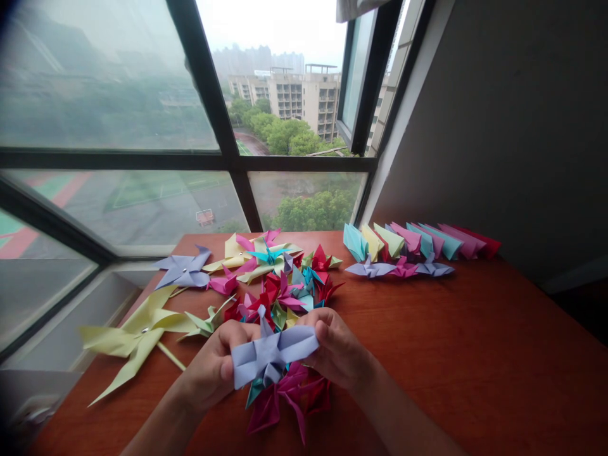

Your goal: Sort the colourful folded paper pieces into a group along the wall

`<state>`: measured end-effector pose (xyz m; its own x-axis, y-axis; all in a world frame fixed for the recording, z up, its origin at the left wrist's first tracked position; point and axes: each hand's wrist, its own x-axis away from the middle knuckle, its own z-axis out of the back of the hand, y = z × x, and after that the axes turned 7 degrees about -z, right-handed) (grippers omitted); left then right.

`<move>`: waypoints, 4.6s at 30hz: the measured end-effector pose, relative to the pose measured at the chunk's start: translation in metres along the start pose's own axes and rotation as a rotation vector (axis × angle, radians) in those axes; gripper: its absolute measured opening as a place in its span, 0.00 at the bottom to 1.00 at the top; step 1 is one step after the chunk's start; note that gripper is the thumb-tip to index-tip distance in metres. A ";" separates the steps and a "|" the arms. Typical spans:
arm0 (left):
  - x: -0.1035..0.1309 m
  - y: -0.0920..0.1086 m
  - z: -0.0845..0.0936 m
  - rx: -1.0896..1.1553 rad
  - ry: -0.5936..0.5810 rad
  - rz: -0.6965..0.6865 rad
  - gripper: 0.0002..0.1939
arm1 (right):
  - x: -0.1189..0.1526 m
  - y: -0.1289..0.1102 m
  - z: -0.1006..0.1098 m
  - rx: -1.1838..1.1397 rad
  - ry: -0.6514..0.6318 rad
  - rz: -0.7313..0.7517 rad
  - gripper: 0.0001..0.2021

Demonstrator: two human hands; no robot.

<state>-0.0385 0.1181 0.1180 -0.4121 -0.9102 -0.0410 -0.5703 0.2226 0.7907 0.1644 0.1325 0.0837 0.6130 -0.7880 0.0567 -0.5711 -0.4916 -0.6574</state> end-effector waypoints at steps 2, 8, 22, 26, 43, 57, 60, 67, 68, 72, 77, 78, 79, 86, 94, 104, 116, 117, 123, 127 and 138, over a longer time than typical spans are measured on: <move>0.000 0.000 0.000 0.002 -0.004 -0.007 0.17 | 0.000 -0.001 -0.002 0.011 -0.001 -0.011 0.26; -0.001 0.013 -0.003 -0.215 -0.088 -0.041 0.15 | -0.001 -0.023 -0.007 0.225 -0.083 -0.017 0.24; -0.004 0.024 0.013 -0.567 -0.160 0.110 0.18 | 0.016 -0.063 0.015 0.650 -0.045 -0.268 0.19; -0.003 0.024 0.012 -0.505 -0.143 0.165 0.17 | 0.014 -0.060 0.011 0.673 0.019 -0.228 0.21; -0.002 0.008 0.012 -0.216 -0.004 -0.030 0.19 | 0.006 -0.038 0.009 0.536 0.026 -0.119 0.20; -0.006 0.023 0.010 -0.694 -0.021 0.073 0.14 | 0.006 -0.050 0.007 0.716 0.080 -0.221 0.20; -0.007 0.022 0.012 -0.797 0.023 0.074 0.14 | 0.006 -0.052 0.009 0.775 0.124 -0.198 0.19; -0.009 0.020 0.008 -0.888 -0.001 0.024 0.14 | 0.001 -0.044 0.003 0.926 0.198 -0.110 0.15; -0.010 0.019 0.007 -0.905 0.006 0.010 0.13 | 0.001 -0.043 0.002 0.967 0.208 -0.088 0.15; -0.011 0.017 0.007 -0.980 0.046 -0.028 0.12 | -0.001 -0.041 0.000 1.126 0.242 0.015 0.13; -0.010 0.019 0.005 -0.814 0.019 -0.004 0.11 | 0.001 -0.042 0.003 1.027 0.161 0.001 0.15; -0.009 0.020 0.005 -0.752 0.003 0.013 0.11 | 0.002 -0.042 0.004 0.983 0.144 -0.018 0.15; -0.009 0.022 0.005 -0.693 -0.014 0.026 0.11 | 0.003 -0.042 0.004 0.932 0.124 -0.040 0.16; -0.006 0.023 0.003 -0.441 -0.100 0.059 0.13 | 0.007 -0.041 0.001 0.635 0.023 -0.196 0.21; -0.005 0.018 0.004 -0.436 0.077 0.102 0.15 | 0.002 -0.036 0.000 0.665 0.138 -0.026 0.18; -0.012 0.009 0.007 -0.402 0.314 0.079 0.18 | 0.007 -0.021 -0.006 1.050 0.525 0.646 0.09; -0.014 0.004 -0.003 -0.572 0.246 0.088 0.20 | -0.003 -0.012 -0.012 1.477 0.424 0.798 0.07; -0.014 0.005 -0.004 -0.584 0.239 0.079 0.20 | -0.002 -0.012 -0.011 1.461 0.435 0.785 0.07; -0.013 0.005 0.001 -0.590 0.272 0.039 0.19 | -0.002 -0.017 -0.005 1.177 0.545 0.514 0.15; -0.014 0.006 0.001 -0.577 0.256 -0.053 0.16 | -0.007 -0.020 0.000 0.872 0.497 0.261 0.24; -0.012 0.012 -0.005 -0.746 0.194 -0.144 0.13 | -0.001 -0.024 0.001 0.607 0.259 0.175 0.18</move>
<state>-0.0365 0.1303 0.1310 -0.1992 -0.9724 -0.1215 0.0473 -0.1334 0.9899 0.1781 0.1455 0.0989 0.3456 -0.9375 0.0398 -0.1960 -0.1137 -0.9740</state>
